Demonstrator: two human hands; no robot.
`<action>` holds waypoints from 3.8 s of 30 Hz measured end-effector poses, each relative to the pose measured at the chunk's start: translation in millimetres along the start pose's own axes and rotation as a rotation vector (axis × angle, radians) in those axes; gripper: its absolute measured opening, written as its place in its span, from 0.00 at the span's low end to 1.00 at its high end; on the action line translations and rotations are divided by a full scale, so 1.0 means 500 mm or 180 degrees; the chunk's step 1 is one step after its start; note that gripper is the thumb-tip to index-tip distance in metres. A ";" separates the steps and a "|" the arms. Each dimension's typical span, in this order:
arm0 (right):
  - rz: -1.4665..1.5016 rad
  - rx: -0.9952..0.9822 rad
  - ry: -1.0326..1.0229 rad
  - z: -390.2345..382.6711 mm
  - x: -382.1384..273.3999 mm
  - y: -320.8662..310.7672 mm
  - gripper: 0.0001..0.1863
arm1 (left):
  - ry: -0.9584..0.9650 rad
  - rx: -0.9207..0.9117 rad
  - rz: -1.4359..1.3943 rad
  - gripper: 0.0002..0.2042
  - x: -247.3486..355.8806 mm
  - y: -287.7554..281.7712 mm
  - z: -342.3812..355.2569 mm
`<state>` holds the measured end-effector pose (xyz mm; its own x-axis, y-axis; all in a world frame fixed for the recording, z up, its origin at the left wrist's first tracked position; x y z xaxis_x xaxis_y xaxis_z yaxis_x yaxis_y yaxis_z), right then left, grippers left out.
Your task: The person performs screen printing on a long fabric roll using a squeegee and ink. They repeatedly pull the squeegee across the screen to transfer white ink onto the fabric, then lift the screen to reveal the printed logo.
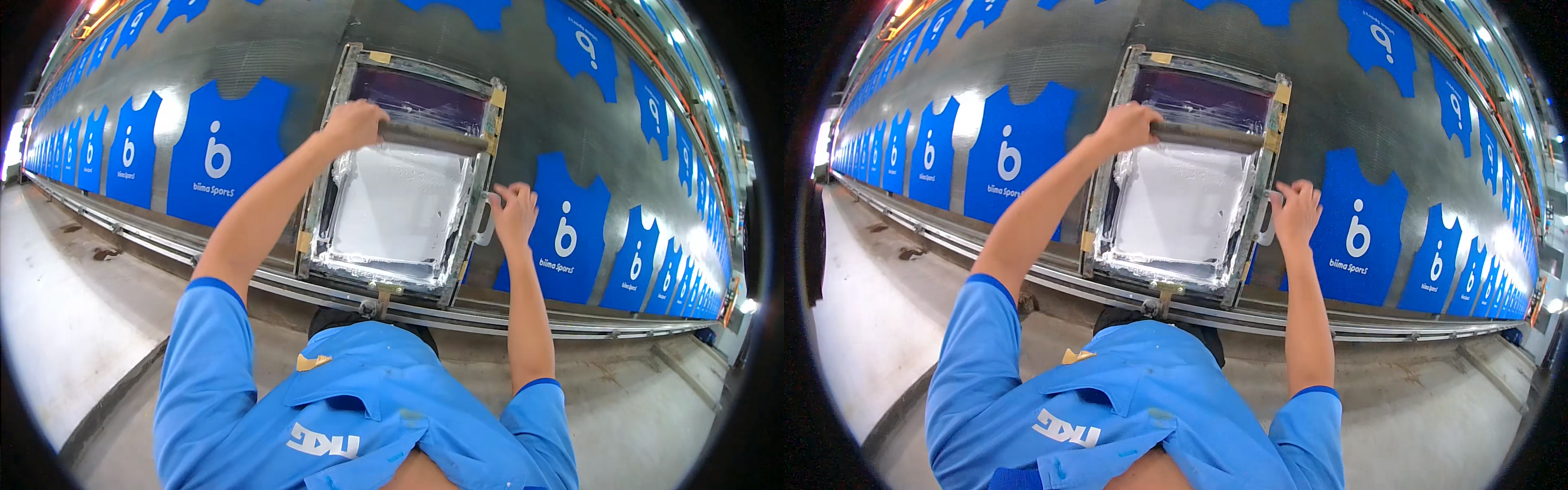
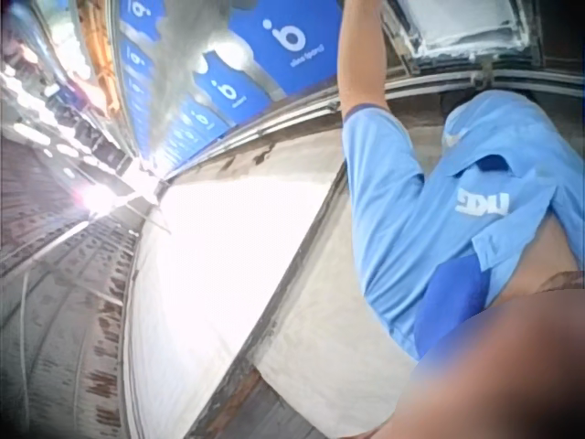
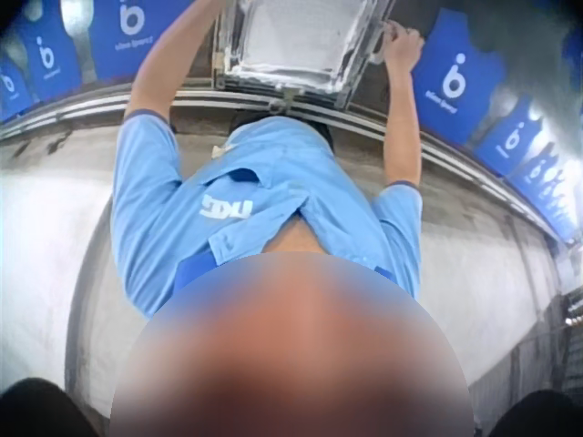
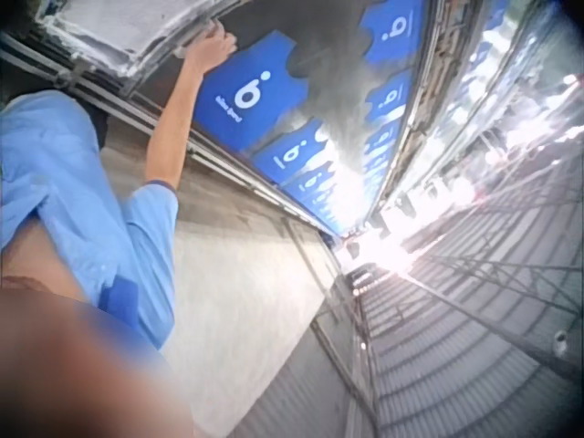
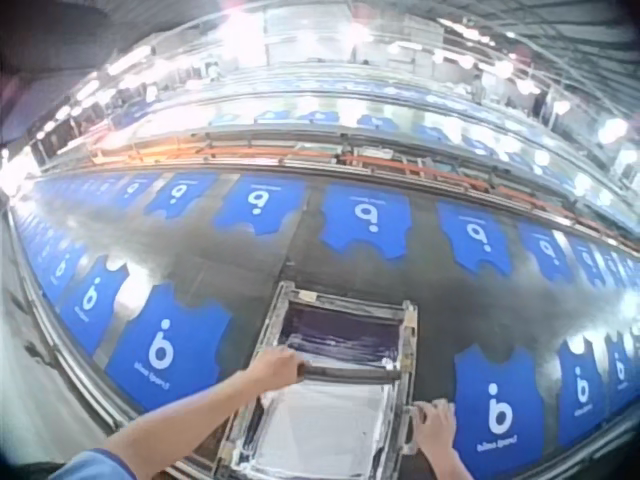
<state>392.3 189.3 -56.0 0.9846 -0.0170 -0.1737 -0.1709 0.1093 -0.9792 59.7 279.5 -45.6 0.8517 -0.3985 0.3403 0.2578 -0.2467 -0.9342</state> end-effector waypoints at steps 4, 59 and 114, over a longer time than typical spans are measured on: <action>0.0499 0.0606 -0.0431 0.133 -0.146 -0.164 0.24 | -0.0076 -0.0415 -0.0018 0.20 -0.013 -0.024 0.074; 0.0023 -0.0400 -0.0424 0.293 -0.196 -0.125 0.23 | 0.0106 0.0179 0.0153 0.20 0.002 -0.163 0.093; 0.3781 -0.0819 0.2180 -0.134 0.199 0.370 0.15 | 0.0042 -0.0848 -0.0274 0.26 0.017 0.275 0.154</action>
<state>456.2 141.0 -261.4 0.0473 -0.5291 -0.8472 -0.9570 0.2189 -0.1901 137.4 310.1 -179.5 0.8254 -0.3771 0.4202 0.1984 -0.5031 -0.8412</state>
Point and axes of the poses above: each hand's wrist, its own z-axis towards the middle knuckle, its own y-axis out of the palm, x = y × z, the point moved 10 cm from there along z, towards the middle knuckle, and after that the axes turned 7 degrees about y, right-handed, at the moved point
